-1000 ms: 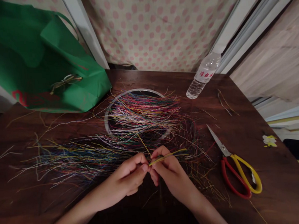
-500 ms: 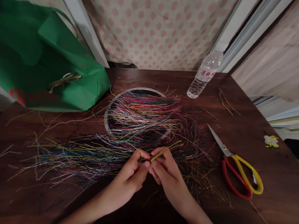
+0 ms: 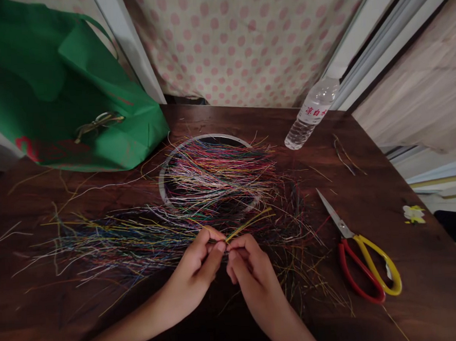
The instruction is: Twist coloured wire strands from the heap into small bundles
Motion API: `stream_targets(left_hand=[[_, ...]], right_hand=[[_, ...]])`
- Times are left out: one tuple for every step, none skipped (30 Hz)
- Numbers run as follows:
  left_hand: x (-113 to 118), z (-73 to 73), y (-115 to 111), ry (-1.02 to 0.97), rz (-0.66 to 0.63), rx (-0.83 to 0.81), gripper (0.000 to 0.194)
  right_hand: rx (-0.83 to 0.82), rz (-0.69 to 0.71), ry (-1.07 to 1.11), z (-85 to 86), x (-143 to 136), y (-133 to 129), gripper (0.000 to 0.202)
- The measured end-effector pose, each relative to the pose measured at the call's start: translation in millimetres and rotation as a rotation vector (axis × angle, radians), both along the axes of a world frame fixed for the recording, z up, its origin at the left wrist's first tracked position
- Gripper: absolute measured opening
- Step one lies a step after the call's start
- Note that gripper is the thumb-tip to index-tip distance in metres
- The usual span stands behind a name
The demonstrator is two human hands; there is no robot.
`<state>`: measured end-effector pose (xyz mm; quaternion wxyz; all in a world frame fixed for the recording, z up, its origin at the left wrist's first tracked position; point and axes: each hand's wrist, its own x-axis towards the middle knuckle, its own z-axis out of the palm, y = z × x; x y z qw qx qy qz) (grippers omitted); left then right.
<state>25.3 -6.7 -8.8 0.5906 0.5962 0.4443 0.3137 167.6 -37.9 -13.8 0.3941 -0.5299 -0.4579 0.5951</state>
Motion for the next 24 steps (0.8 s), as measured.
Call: stream_targets(left_hand=[[0,-0.1,0,0.008,0.016,0.003,0.011],[0,0.0,0,0.01,0.022,-0.001,0.011],[0,0.3,0,0.004,0.015,-0.011,0.011],[0,0.8,0,-0.005,0.005,-0.023,0.011],[0,1.5,0,-0.013,-0.008,-0.035,0.011],[1,2.3,0,-0.022,-0.017,-0.045,0.012],[1,3.1,0,-0.029,-0.024,-0.057,0.012],[2,3.9,-1,-0.035,-0.028,-0.071,0.012],[2,4.6,-1,-0.039,-0.026,-0.085,0.013],[2,5.1,-1,-0.042,-0.019,-0.097,0.013],[2,5.5,-1,-0.042,-0.01,-0.105,0.014],[3,5.7,-1,-0.04,-0.002,-0.105,0.014],[2,5.7,0,-0.037,0.004,-0.095,0.014],[2,5.6,0,-0.032,0.01,-0.079,0.014],[2,5.5,1,-0.026,0.016,-0.057,0.014],[1,5.3,1,-0.018,0.018,-0.032,0.014],[1,5.3,2,-0.005,0.02,-0.005,0.014],[0,5.5,2,0.011,0.017,0.02,0.014],[0,5.9,2,0.03,0.01,0.043,0.015],[0,6.4,2,0.049,-0.007,0.062,0.015],[-1,7.1,2,0.065,-0.029,0.077,0.015],[-1,8.0,1,0.077,-0.054,0.086,0.016],[-1,8.9,1,0.086,-0.081,0.09,0.016],[-1,9.9,0,0.096,-0.111,0.09,0.017]], right_hand=[[0.011,-0.002,-0.038,0.9,0,-1,0.018],[0.02,-0.009,-0.067,1.7,0,-2,0.02],[0.025,-0.016,-0.086,2.3,-1,-3,0.022],[0.029,-0.026,-0.095,2.6,-1,-3,0.023],[0.035,-0.035,-0.096,2.6,-2,-3,0.023],[0.041,-0.04,-0.093,2.4,-3,-3,0.023],[0.046,-0.046,-0.088,2.0,-4,-3,0.023],[0.051,-0.054,-0.084,1.3,-4,-3,0.023],[0.056,-0.058,-0.081,0.5,-5,-3,0.023],[0.063,-0.06,-0.084,-0.4,-5,-3,0.023],[0.073,-0.056,-0.092,-1.2,-5,-5,0.022],[0.089,-0.058,-0.114,-1.8,-4,-7,0.02],[0.11,-0.073,-0.152,-2.1,-3,-9,0.016],[0.14,-0.102,-0.208,-1.9,-1,-13,0.014],[0.178,-0.142,-0.278,-1.1,2,-16,0.015],[0.226,-0.178,-0.355,0.4,6,-20,0.021],[0.282,-0.186,-0.428,2.7,10,-25,0.025],[0.345,-0.155,-0.486,6.0,14,-28,0.026],[0.41,-0.085,-0.525,10.2,19,-31,0.025],[0.47,0.006,-0.55,15.3,24,-34,0.024],[0.516,0.106,-0.565,21.0,29,-35,0.025],[0.55,0.198,-0.577,27.3,34,-36,0.027],[0.575,0.273,-0.59,33.9,38,-35,0.03],[0.598,0.334,-0.609,40.7,42,-33,0.032]])
